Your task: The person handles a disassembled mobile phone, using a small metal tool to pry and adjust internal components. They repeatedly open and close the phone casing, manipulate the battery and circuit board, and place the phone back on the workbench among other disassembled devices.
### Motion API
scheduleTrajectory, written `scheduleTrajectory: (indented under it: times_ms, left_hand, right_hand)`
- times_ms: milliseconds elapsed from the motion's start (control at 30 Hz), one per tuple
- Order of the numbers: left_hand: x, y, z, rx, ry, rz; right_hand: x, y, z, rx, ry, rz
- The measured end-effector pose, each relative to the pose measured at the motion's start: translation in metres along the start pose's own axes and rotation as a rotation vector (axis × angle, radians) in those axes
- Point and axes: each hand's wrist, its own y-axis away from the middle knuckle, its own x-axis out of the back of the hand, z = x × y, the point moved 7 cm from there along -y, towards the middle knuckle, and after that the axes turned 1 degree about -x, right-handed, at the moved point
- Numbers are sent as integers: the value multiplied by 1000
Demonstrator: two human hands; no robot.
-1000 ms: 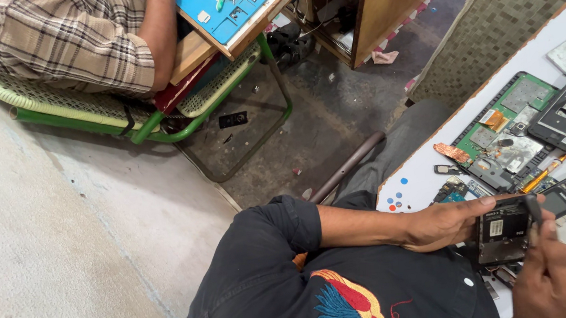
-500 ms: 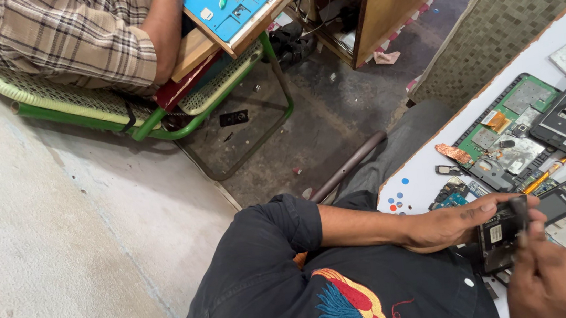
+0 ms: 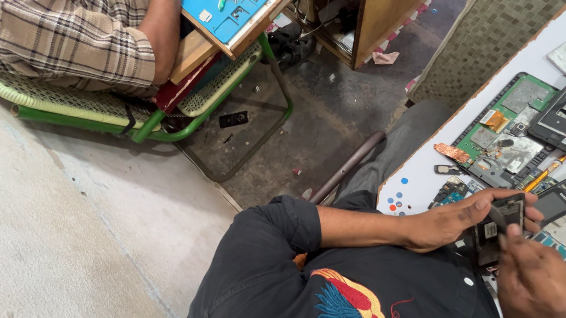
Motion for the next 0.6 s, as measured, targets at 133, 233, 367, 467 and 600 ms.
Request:
scheduleTrajectory:
  times_ms: [133, 233, 367, 467, 600]
  left_hand:
    - [2, -4, -2, 10, -114, 41]
    - [-2, -2, -3, -12, 17, -5]
    - [-3, 3, -2, -18, 48, -16]
    - [-3, -2, 1, -15, -27, 3]
    - [-3, -1, 3, -26, -97, 0]
  right_hand:
    - [5, 11, 15, -300, 125, 52]
    - [-1, 17, 15, -218, 78, 35]
    - [-8, 15, 20, -91, -55, -42]
    - [-2, 11, 34, -290, 8, -81]
    - [4, 10, 6, -191, 120, 16]
